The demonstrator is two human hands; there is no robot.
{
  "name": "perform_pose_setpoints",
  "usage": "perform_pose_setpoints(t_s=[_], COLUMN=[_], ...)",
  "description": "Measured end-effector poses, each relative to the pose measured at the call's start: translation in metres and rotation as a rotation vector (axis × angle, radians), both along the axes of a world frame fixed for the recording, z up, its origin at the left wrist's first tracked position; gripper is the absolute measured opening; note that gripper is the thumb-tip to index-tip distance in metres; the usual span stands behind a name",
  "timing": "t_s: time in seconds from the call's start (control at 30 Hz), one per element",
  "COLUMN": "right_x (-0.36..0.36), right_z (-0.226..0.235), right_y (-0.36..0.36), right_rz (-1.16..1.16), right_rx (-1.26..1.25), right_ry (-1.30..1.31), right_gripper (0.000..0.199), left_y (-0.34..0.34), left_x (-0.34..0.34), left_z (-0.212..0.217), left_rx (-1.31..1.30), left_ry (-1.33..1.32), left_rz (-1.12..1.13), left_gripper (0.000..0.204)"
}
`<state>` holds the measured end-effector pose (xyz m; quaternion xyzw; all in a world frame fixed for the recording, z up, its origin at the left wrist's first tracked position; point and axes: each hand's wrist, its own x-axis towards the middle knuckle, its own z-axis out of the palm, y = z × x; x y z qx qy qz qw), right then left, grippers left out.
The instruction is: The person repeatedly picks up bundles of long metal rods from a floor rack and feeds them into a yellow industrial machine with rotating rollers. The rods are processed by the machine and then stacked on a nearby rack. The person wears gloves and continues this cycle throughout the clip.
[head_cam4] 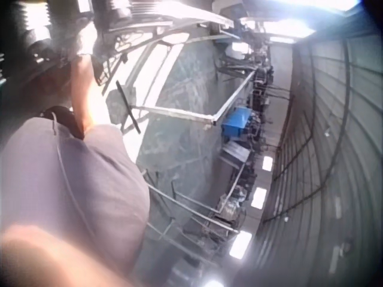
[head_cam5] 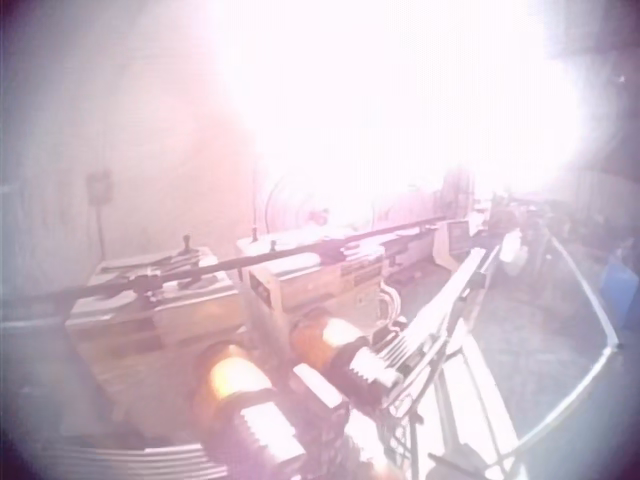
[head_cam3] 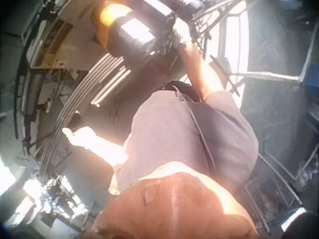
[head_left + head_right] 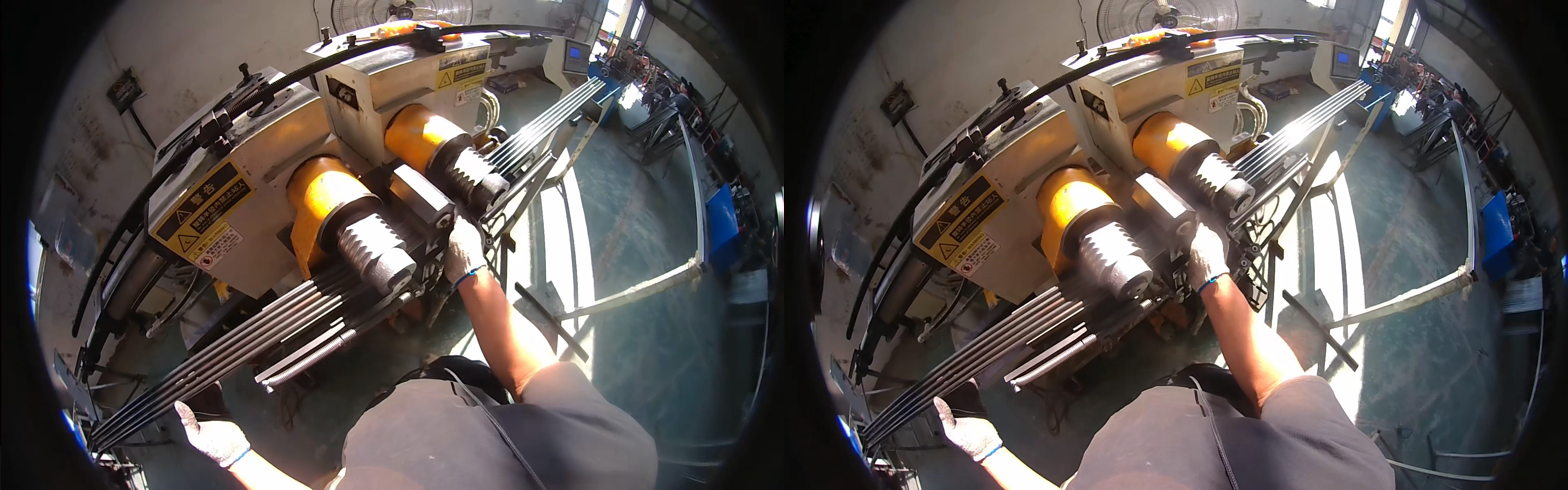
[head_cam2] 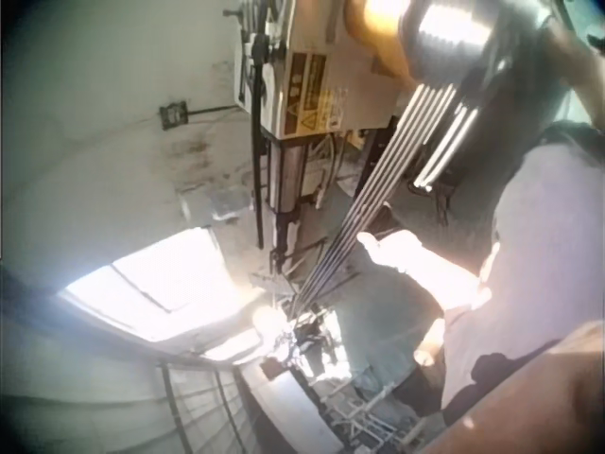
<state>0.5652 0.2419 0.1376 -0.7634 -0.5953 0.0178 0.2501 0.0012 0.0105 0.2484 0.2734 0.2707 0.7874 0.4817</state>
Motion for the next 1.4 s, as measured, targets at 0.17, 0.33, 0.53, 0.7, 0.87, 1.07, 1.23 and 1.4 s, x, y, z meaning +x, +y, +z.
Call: perform_pose_setpoints(t_s=[0.17,0.33,0.53,0.7,0.87,1.07,1.23,1.4], right_x=[-0.012,-0.003,0.000,0.015,0.013,0.018,0.013,0.012], right_z=[0.036,0.036,0.085,0.068,0.078,0.049,0.059,0.065], right_y=[-0.006,0.016,0.007,0.014,0.017,0.022,0.022,0.021], right_rz=[0.106,0.191,0.213,0.312,0.288,0.364,0.282,0.248], right_rx=[0.049,0.057,0.115,0.099,0.099,0.297,0.275,0.184], right_ry=[0.221,1.077,1.591,1.539,1.462,0.739,1.328,1.466], right_gripper=[0.036,0.018,0.037,0.043,0.059,0.057,0.058,0.055], left_y=[0.029,0.079,0.127,0.166,0.219,0.251,0.226,0.237], left_x=[0.009,0.063,0.164,0.209,0.194,0.238,0.281,0.267], left_z=[0.122,0.204,0.238,0.257,0.251,0.264,0.285,0.279], left_rx=[-0.158,-0.051,0.052,0.130,0.632,0.576,0.461,0.599], left_ry=[0.241,0.411,0.568,0.797,1.817,1.432,1.679,1.569], left_rz=[0.606,0.406,0.307,0.241,0.606,0.182,0.357,0.273], left_gripper=[0.057,0.043,0.044,0.045,0.033,0.031,0.038,0.041])
